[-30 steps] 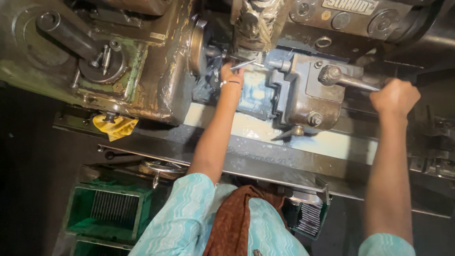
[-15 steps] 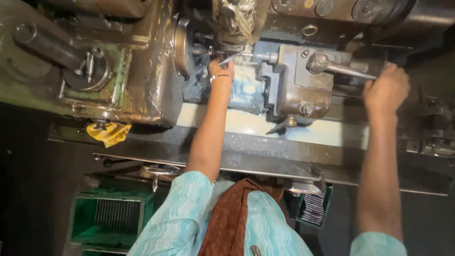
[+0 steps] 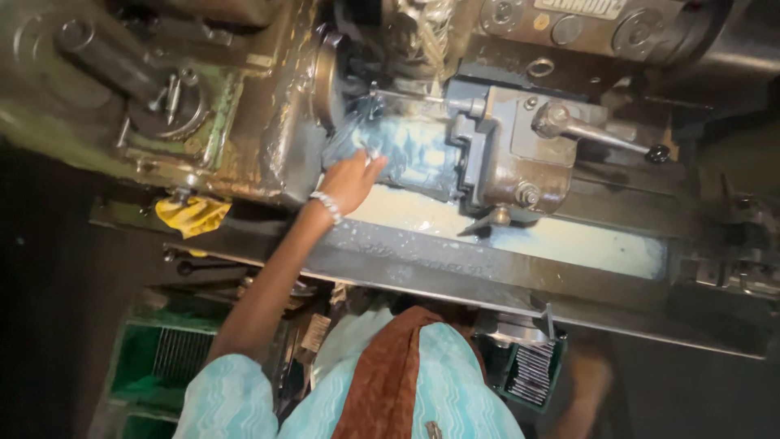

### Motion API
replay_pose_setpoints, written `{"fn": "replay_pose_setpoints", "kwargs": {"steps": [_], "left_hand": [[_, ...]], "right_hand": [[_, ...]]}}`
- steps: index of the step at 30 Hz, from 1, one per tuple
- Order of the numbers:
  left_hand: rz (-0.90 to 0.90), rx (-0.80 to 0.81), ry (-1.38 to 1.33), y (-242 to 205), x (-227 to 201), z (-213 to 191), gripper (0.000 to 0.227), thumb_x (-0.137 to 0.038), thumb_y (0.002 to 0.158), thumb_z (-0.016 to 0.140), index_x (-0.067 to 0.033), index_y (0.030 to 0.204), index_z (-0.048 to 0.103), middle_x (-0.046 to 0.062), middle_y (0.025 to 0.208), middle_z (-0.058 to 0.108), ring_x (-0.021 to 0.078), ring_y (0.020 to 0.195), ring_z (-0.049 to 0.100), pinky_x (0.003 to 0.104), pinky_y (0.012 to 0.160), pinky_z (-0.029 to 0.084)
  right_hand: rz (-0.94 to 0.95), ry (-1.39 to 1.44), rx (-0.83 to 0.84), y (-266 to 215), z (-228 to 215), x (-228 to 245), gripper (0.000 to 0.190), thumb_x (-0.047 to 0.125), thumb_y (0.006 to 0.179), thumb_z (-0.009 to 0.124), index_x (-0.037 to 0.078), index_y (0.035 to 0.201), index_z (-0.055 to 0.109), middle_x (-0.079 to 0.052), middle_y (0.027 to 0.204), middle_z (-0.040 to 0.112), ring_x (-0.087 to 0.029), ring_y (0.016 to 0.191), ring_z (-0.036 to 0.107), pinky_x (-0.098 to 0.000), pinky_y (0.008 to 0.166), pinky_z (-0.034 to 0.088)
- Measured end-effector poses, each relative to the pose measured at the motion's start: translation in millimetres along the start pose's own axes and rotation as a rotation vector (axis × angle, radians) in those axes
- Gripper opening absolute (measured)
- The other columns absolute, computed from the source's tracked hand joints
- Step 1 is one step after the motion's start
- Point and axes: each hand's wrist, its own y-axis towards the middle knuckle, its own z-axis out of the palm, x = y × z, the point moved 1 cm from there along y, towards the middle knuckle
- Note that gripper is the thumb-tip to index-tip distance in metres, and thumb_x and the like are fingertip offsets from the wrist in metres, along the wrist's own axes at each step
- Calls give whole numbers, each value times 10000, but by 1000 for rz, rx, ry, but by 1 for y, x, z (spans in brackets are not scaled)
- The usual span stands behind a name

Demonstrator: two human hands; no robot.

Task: The person operates a metal press machine by inserting cylindrical metal rods into the press, actuating the lever to shape them, and then removing the finished pieces. The person places the finished metal pieces into a green plastic bin below the machine.

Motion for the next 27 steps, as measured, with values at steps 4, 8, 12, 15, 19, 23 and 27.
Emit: {"fn": "replay_pose_setpoints", "kwargs": {"steps": [4,8,12,15,19,23,27], "left_hand": [[-170,142,34,-72,-31,-58,598,-477,1081,347,-43,893,713,255,909,713,473,898,660,551,861,495],[-33,-163,-120,-120,-27,-87,466,-413,1087,396,-28,1001,644,261,931,687,488,912,644,559,810,496],[-124,-392,-101,-147,-9,-95,468,-454,915,649,-23,1075,560,231,814,673,459,780,651,532,667,501],[-135,-564,-146,-177,9,-83,480,-412,834,827,-34,943,552,175,710,636,373,636,615,439,574,493],[-150,-701,-408,-225,27,-44,388,-245,869,876,-38,779,561,83,639,534,194,579,436,325,527,426],[-233,-600,-734,-260,41,-2,391,-184,883,851,-27,728,528,-4,649,494,78,631,409,298,537,400],[-345,-571,-913,-272,42,12,231,-157,849,820,-47,756,639,-19,660,636,43,597,525,276,525,453]], "right_hand": [[-69,702,66,37,10,112,312,312,1025,541,111,1211,690,-220,1140,723,-424,1040,679,-503,882,540],[-128,654,124,47,-15,150,301,301,1051,535,94,1210,685,-196,1108,717,-369,998,668,-461,852,535],[-204,634,108,52,-39,151,292,289,1077,530,77,1210,680,-172,1077,711,-314,955,656,-418,822,530],[-308,681,96,56,-44,170,287,281,1096,526,64,1210,676,-154,1053,707,-272,922,647,-386,799,527],[-569,941,163,30,-68,244,282,269,1122,520,47,1209,671,-130,1021,701,-217,879,636,-343,769,522],[-739,1376,286,-39,-120,348,280,258,1148,515,30,1209,665,-106,990,696,-162,836,624,-300,739,517],[-460,1925,724,-99,-186,414,250,281,1104,498,89,1140,655,-23,801,633,-90,605,537,-232,513,409]]}}
